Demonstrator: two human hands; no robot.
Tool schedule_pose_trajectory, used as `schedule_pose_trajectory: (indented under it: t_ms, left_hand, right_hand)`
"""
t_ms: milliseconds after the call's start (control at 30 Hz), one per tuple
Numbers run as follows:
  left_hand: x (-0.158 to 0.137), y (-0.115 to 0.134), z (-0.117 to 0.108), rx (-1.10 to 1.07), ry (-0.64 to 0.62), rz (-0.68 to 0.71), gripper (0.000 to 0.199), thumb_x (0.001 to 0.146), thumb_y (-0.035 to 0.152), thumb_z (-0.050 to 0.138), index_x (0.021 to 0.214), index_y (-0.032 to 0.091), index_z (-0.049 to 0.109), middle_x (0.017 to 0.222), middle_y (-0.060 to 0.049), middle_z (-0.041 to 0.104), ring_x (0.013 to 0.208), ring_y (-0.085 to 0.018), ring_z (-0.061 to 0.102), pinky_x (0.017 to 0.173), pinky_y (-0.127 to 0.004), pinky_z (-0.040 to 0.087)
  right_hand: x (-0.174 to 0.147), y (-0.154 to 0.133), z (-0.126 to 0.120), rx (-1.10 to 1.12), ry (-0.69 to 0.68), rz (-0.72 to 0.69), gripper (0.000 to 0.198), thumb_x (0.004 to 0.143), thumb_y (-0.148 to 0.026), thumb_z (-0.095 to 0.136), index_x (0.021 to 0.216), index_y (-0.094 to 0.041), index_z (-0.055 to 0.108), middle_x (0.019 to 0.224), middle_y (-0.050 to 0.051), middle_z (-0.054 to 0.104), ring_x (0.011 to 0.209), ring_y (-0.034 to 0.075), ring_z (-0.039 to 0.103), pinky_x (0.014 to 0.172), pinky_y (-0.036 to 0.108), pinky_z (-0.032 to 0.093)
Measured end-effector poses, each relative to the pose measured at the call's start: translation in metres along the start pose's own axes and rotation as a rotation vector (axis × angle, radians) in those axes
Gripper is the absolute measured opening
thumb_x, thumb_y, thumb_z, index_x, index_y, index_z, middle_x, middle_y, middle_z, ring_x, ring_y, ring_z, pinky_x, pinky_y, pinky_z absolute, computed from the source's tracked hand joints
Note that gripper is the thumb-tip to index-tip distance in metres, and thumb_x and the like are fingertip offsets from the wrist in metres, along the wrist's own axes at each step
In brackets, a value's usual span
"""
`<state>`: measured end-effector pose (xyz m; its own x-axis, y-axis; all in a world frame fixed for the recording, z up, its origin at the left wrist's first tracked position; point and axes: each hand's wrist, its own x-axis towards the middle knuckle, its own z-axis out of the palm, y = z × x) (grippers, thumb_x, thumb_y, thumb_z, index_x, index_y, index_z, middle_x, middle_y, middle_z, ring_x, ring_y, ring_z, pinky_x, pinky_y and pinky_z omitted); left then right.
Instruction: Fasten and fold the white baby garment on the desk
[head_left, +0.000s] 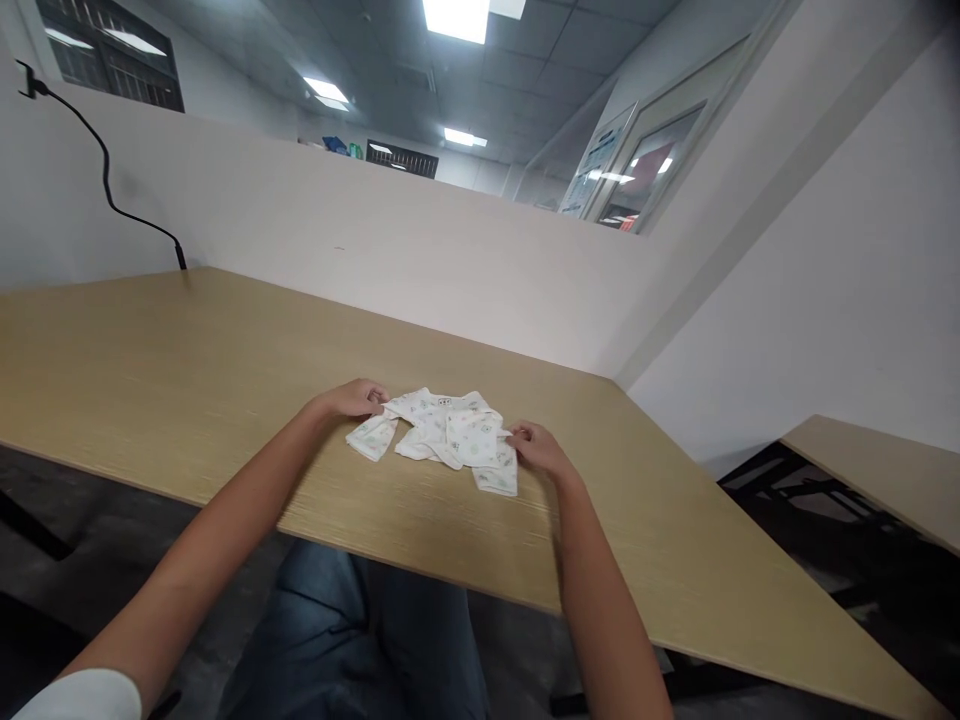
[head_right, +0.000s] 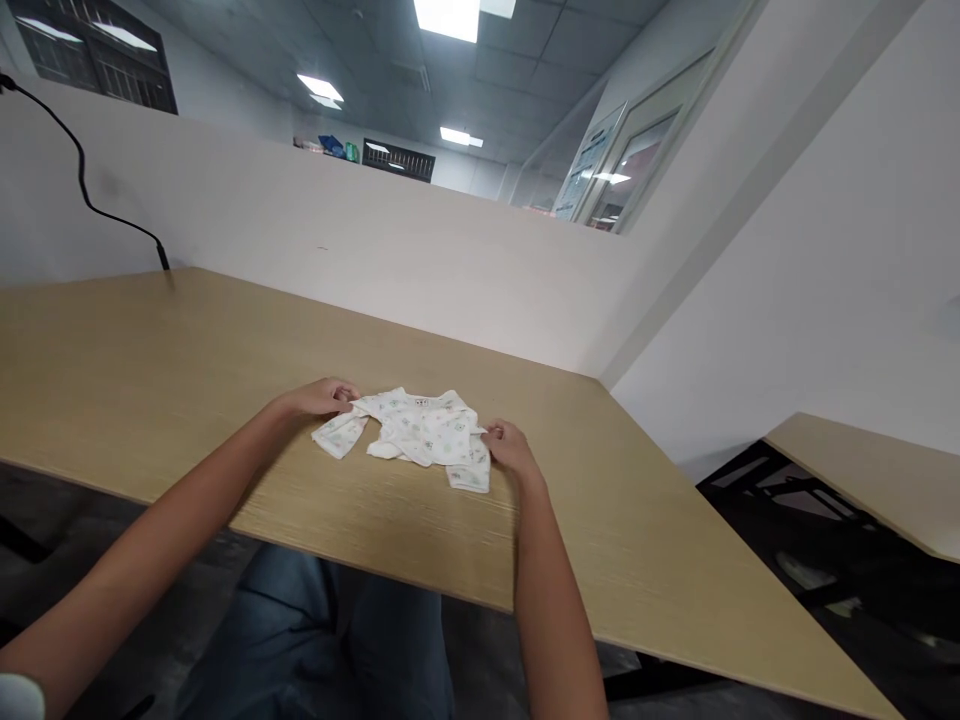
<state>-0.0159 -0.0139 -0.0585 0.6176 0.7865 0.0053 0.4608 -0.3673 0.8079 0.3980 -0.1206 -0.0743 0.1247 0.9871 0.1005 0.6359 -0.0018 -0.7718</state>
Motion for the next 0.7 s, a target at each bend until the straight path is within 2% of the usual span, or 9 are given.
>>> schedule_pose_trajectory:
  t_ms: [133, 200, 300, 367, 433, 500, 600, 633, 700]
  left_hand:
    - [0.004, -0.008, -0.006, -0.038, 0.208, -0.045, 0.056, 0.069, 0.050, 0.070, 0.111, 0.012, 0.072, 0.072, -0.003, 0.064, 0.061, -0.016, 0.054, 0.053, -0.026, 0.036]
    - [0.002, -0.006, -0.011, -0.018, 0.238, -0.056, 0.065, 0.069, 0.056, 0.072, 0.115, 0.011, 0.072, 0.081, -0.006, 0.069, 0.067, -0.019, 0.060, 0.056, -0.027, 0.041]
    - [-0.003, -0.002, -0.015, 0.006, 0.080, -0.056, 0.072, 0.059, 0.055, 0.082, 0.118, 0.013, 0.073, 0.093, -0.009, 0.074, 0.078, -0.023, 0.066, 0.063, -0.028, 0.047]
    - [-0.006, -0.001, -0.016, -0.020, -0.076, -0.064, 0.071, 0.055, 0.047, 0.085, 0.118, 0.016, 0.073, 0.102, -0.009, 0.076, 0.086, -0.026, 0.069, 0.068, -0.028, 0.050]
    - [-0.005, -0.003, -0.015, -0.027, -0.135, -0.071, 0.067, 0.054, 0.037, 0.082, 0.117, 0.017, 0.073, 0.109, -0.008, 0.076, 0.091, -0.027, 0.069, 0.071, -0.029, 0.052]
    - [-0.003, -0.006, -0.017, 0.067, -0.016, -0.050, 0.058, 0.057, 0.032, 0.074, 0.113, 0.017, 0.074, 0.109, -0.008, 0.076, 0.093, -0.027, 0.069, 0.074, -0.029, 0.052]
    - [-0.004, -0.007, -0.028, 0.333, 0.304, 0.005, 0.046, 0.066, 0.034, 0.067, 0.108, 0.017, 0.075, 0.103, -0.008, 0.076, 0.093, -0.026, 0.067, 0.078, -0.029, 0.050]
    - [-0.006, -0.006, -0.033, 0.406, 0.360, 0.002, 0.048, 0.066, 0.038, 0.069, 0.109, 0.018, 0.075, 0.102, -0.008, 0.075, 0.093, -0.026, 0.066, 0.079, -0.029, 0.049]
    - [-0.011, -0.004, -0.043, 0.476, 0.368, -0.025, 0.062, 0.063, 0.049, 0.077, 0.117, 0.019, 0.074, 0.103, -0.008, 0.074, 0.093, -0.025, 0.066, 0.078, -0.028, 0.047]
  right_hand:
    - [0.008, 0.015, -0.008, -0.055, 0.341, 0.094, 0.030, 0.070, -0.035, 0.057, 0.089, -0.017, 0.070, 0.069, 0.002, 0.066, 0.063, 0.017, 0.057, 0.057, 0.026, 0.038]
    - [0.009, 0.018, -0.012, -0.054, 0.403, 0.113, 0.034, 0.070, -0.035, 0.057, 0.093, -0.016, 0.073, 0.076, 0.005, 0.070, 0.067, 0.018, 0.060, 0.059, 0.026, 0.041]
    - [0.007, 0.020, -0.020, -0.025, 0.307, 0.158, 0.036, 0.069, -0.041, 0.066, 0.092, -0.015, 0.075, 0.077, 0.005, 0.072, 0.068, 0.019, 0.062, 0.059, 0.026, 0.043]
    - [0.003, 0.023, -0.026, 0.005, 0.210, 0.163, 0.035, 0.064, -0.045, 0.075, 0.083, -0.015, 0.075, 0.071, 0.004, 0.070, 0.066, 0.019, 0.061, 0.057, 0.026, 0.042]
    - [-0.002, 0.026, -0.031, 0.065, 0.109, 0.155, 0.036, 0.057, -0.044, 0.082, 0.075, -0.014, 0.073, 0.064, 0.003, 0.067, 0.063, 0.019, 0.059, 0.055, 0.026, 0.041]
    - [-0.006, 0.028, -0.033, 0.125, 0.023, 0.154, 0.037, 0.052, -0.042, 0.087, 0.071, -0.014, 0.071, 0.061, 0.003, 0.065, 0.061, 0.019, 0.058, 0.054, 0.027, 0.041]
    - [-0.007, 0.025, -0.033, 0.128, 0.020, 0.135, 0.038, 0.048, -0.041, 0.088, 0.068, -0.014, 0.070, 0.058, 0.001, 0.062, 0.059, 0.018, 0.057, 0.053, 0.027, 0.041]
    - [-0.007, 0.023, -0.032, 0.114, 0.049, 0.119, 0.037, 0.049, -0.042, 0.087, 0.067, -0.014, 0.069, 0.057, 0.000, 0.061, 0.059, 0.017, 0.056, 0.053, 0.026, 0.040]
    - [-0.006, 0.019, -0.032, 0.088, 0.104, 0.092, 0.036, 0.051, -0.043, 0.086, 0.066, -0.015, 0.068, 0.057, -0.001, 0.060, 0.058, 0.015, 0.054, 0.052, 0.025, 0.039]
